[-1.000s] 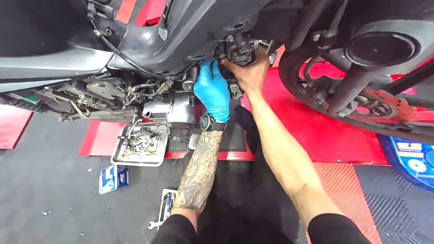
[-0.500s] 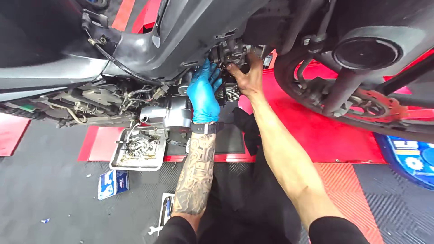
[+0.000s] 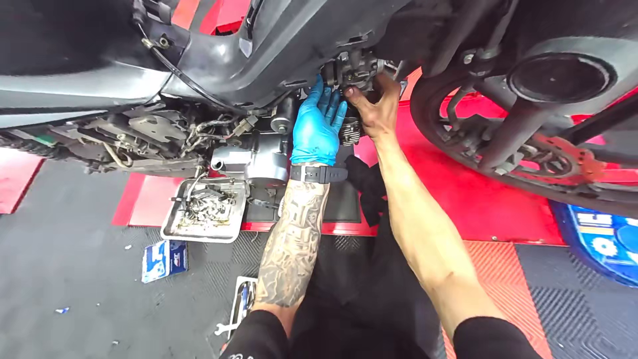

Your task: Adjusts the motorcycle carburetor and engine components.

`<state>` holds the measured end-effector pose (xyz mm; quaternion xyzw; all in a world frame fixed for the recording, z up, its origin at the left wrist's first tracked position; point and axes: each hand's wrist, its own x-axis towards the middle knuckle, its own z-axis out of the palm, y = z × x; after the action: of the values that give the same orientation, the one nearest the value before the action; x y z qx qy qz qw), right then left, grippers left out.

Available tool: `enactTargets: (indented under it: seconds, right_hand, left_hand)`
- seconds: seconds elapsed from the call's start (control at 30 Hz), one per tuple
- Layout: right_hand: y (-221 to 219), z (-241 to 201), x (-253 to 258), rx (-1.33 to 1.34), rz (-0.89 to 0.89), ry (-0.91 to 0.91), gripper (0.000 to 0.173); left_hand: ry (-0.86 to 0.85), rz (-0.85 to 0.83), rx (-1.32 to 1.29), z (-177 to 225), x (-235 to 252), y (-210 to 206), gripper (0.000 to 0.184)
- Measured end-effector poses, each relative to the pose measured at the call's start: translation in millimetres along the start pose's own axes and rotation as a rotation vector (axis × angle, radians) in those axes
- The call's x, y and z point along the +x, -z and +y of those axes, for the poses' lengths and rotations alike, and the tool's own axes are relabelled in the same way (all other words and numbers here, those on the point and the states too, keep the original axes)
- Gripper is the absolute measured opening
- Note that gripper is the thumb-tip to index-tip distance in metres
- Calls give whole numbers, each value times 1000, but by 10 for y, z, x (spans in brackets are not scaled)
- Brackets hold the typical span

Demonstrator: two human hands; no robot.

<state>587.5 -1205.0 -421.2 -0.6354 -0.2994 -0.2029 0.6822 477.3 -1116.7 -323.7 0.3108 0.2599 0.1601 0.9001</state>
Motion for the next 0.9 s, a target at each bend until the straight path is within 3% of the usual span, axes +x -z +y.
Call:
enactTargets:
  seconds: [0.13, 0.3, 0.63, 0.9]
  right_hand:
    - [-18, -17, -12, -54, 15, 5, 62]
    - [-157, -126, -12, -306, 132, -114, 77]
    - [-212, -139, -6, -340, 197, -124, 72]
    - [-198, -164, -11, -290, 176, -143, 70]
  left_hand:
    - [-3, 5, -5, 5, -4, 6, 46]
    - [-28, -28, 14, -6, -11, 37, 46]
    - [-109, 1, 134, 8, 0, 53, 43]
    - [-7, -66, 130, 34, 12, 17, 49]
